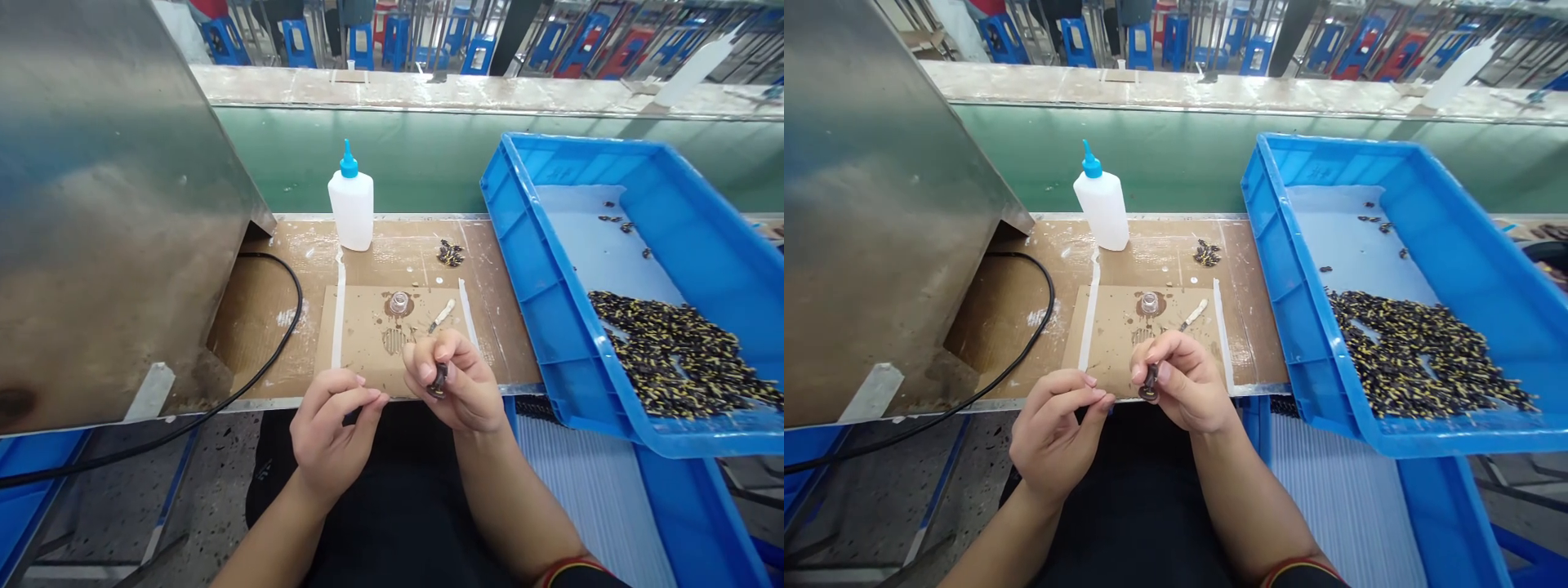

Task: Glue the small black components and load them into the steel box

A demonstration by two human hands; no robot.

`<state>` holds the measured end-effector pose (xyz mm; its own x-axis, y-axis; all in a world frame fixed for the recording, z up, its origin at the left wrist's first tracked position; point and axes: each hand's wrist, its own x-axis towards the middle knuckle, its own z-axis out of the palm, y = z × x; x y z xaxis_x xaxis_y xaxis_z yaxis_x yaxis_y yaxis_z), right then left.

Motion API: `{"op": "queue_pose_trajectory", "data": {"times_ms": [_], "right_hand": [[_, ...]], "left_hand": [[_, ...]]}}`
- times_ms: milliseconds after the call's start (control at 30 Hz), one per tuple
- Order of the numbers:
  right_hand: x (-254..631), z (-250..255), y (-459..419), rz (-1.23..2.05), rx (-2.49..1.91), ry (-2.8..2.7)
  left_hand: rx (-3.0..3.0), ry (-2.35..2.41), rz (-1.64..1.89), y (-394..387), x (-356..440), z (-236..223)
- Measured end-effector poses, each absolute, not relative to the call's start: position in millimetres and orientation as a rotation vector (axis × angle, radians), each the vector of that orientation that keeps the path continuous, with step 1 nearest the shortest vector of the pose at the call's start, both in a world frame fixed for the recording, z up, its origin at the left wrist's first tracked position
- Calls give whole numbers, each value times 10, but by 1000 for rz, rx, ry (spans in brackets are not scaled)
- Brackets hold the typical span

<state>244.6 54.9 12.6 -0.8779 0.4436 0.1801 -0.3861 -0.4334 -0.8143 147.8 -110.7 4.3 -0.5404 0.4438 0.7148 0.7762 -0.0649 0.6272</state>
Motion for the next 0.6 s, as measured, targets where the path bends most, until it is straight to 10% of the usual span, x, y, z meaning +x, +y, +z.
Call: {"op": "queue_pose_trajectory", "data": {"times_ms": [367,600], "right_hand": [[3111,-130,802,2529,-127,-1367],[4948,-672,1320,2465,-1252,-1707]], "left_hand": [[-1375,-1957,-1596,-971,1263,-181],[-1295,-2031,-1691,-860,948,-420]]}}
